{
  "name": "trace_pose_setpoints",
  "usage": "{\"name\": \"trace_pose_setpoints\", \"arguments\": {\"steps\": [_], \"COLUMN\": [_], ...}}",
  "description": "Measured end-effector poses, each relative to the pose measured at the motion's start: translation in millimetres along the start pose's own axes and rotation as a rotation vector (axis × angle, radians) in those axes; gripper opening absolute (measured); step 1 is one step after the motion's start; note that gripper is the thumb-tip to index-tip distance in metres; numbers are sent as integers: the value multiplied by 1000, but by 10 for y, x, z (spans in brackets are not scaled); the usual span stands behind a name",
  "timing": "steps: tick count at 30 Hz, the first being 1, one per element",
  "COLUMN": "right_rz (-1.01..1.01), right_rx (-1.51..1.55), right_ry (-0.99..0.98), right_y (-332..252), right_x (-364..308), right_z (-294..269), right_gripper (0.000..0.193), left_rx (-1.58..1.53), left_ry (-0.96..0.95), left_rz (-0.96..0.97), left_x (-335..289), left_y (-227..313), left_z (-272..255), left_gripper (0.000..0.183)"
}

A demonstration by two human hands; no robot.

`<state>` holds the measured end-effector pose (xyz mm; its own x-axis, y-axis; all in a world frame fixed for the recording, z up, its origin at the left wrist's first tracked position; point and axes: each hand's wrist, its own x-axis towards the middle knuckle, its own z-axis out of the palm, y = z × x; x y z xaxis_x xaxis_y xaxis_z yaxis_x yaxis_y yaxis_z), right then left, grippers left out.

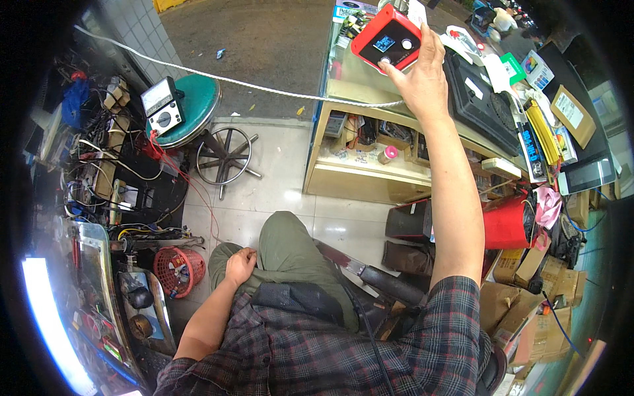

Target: The person connects a power supply to a disassembled electronic device and uses a handheld red diagnostic tool to test its components. They repeatedly attach the tool to the device, observe the display, and adjust connections.

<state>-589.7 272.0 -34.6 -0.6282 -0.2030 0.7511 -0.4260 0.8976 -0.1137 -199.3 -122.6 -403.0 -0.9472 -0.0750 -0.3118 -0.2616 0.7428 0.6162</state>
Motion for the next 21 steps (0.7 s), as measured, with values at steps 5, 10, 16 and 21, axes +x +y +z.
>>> {"name": "trace_pose_setpoints", "arguments": {"steps": [5,10,16,21], "right_rz": [-13,-75,-22,72], "right_rx": [59,13,60,114], "right_ry": [14,-39,-109,-196], "right_y": [34,106,-7,-35], "right_x": [-13,4,-9,9], "right_z": [48,-40,-176,-262], "right_gripper": [112,115,106,123], "left_rx": [-3,-7,-6,5], "left_ry": [-12,9,7,7], "left_rz": [-9,9,10,-8], "left_x": [5,4,8,10], "left_y": [-3,14,36,34], "left_z": [-2,-5,-6,-2], "left_gripper": [28,27,25,25]}}
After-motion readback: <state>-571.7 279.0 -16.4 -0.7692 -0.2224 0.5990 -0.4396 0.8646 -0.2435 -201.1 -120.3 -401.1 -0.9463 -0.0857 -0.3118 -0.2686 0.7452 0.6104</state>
